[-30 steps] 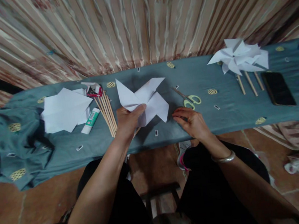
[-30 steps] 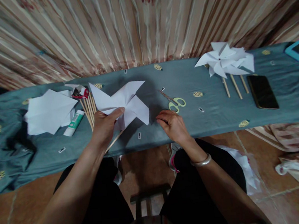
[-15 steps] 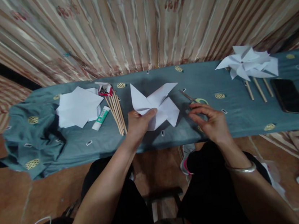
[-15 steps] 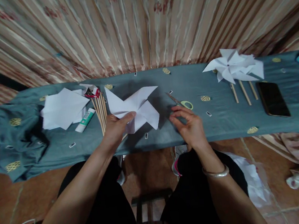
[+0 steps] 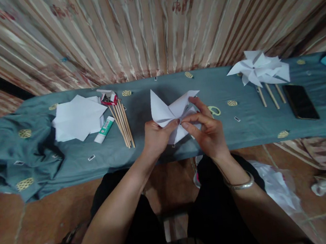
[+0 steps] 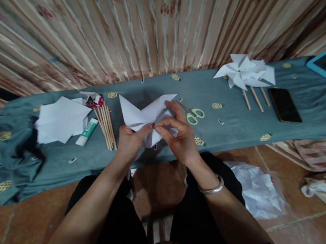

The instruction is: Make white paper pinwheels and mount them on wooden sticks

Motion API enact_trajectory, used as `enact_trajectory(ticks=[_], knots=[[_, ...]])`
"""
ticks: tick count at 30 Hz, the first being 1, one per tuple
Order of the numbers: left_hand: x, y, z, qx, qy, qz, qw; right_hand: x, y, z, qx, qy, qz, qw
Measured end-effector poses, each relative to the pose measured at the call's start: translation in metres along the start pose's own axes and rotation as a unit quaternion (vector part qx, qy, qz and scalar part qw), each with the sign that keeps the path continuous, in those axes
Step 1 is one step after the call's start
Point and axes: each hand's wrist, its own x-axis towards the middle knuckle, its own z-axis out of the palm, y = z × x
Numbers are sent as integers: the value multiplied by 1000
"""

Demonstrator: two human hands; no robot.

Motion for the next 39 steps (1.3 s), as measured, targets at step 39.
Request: enact_trajectory(ticks=[39], knots=[[2, -3, 1, 36, -23, 56, 997, 1, 13, 0, 48, 14, 10, 999]])
